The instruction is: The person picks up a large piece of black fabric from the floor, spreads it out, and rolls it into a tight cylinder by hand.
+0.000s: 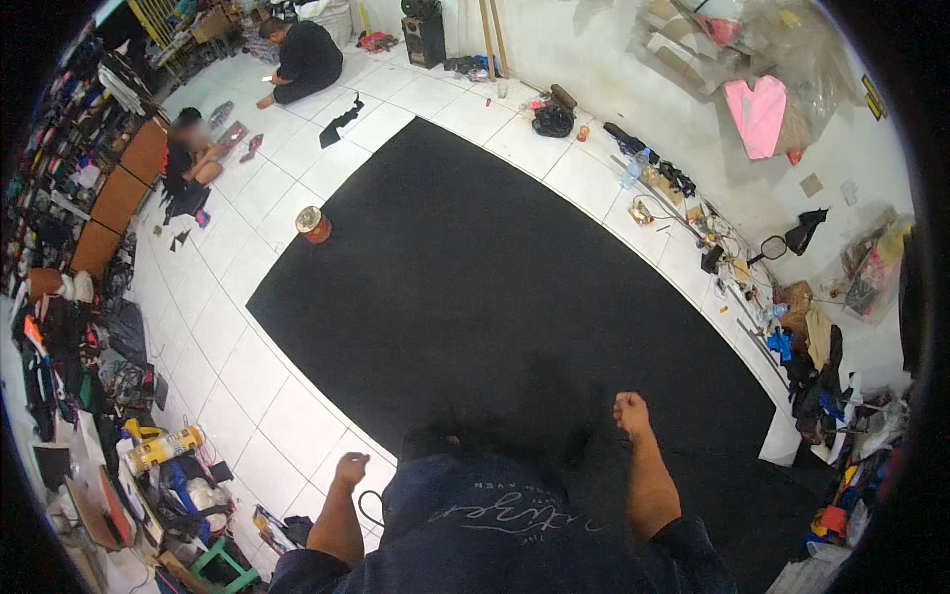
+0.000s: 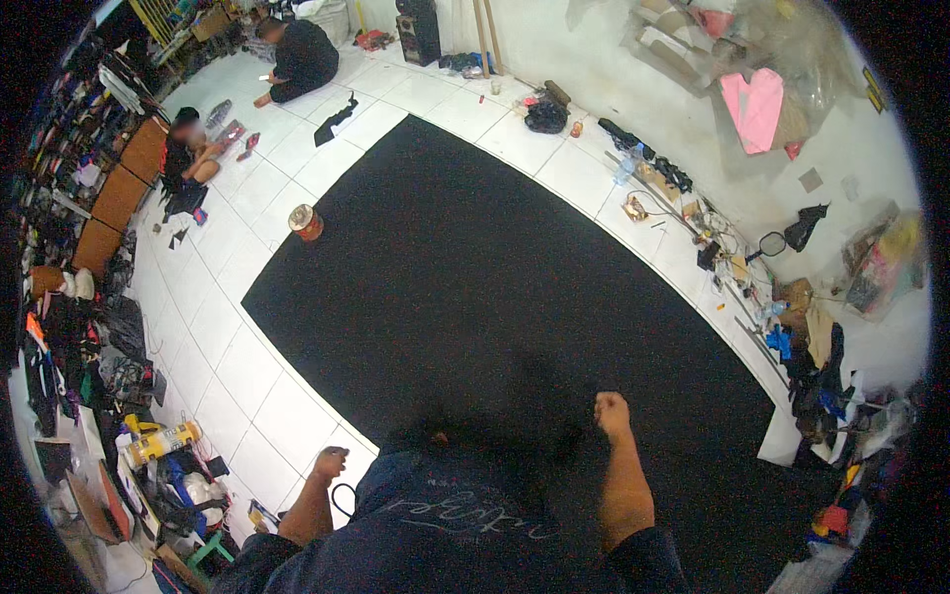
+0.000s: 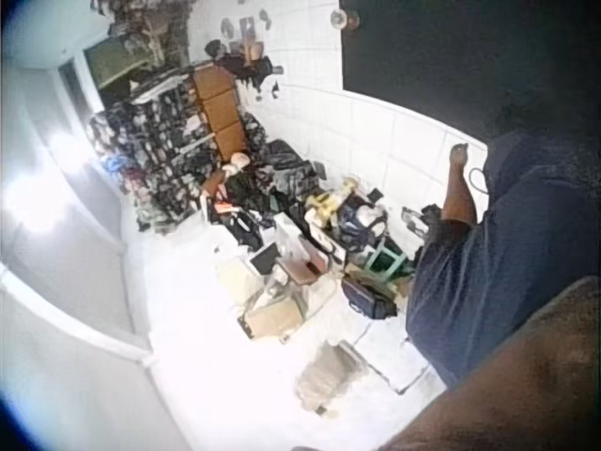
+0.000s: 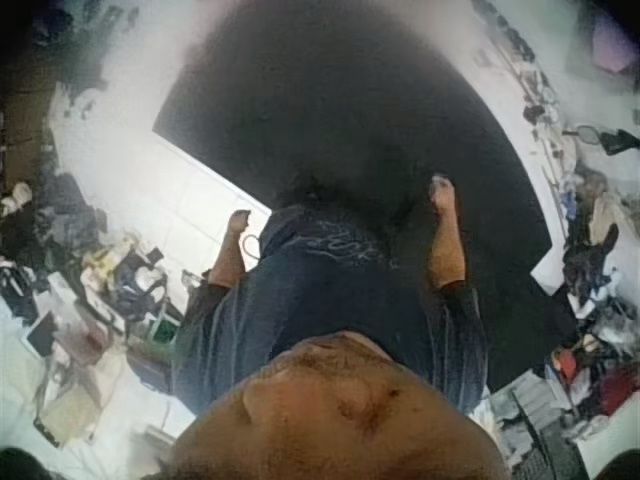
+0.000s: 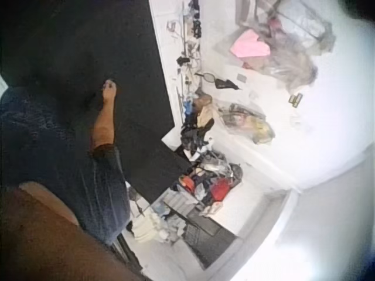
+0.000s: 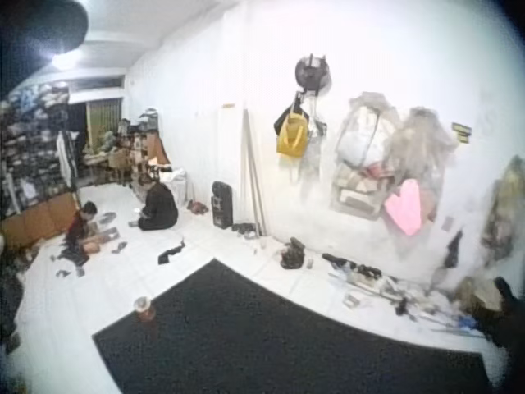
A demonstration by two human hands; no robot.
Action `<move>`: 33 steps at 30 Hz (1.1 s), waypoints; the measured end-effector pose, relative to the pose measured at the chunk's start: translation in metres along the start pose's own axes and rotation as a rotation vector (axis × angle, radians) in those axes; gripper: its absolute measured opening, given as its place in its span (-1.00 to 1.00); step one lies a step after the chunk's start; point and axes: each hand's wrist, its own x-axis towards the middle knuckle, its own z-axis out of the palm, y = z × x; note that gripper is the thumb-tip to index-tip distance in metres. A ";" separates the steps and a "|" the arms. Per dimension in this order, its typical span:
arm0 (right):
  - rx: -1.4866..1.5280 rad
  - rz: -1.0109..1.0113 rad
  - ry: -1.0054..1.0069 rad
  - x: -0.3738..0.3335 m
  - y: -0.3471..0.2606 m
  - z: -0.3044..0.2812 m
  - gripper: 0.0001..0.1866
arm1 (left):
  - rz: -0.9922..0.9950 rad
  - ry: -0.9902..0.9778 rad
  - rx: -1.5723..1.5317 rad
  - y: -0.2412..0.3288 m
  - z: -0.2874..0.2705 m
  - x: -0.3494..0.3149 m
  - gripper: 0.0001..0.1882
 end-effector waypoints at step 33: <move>-0.566 -0.732 -0.158 0.580 -0.747 0.193 -0.72 | -0.109 0.054 -0.288 0.482 -0.016 0.226 -0.67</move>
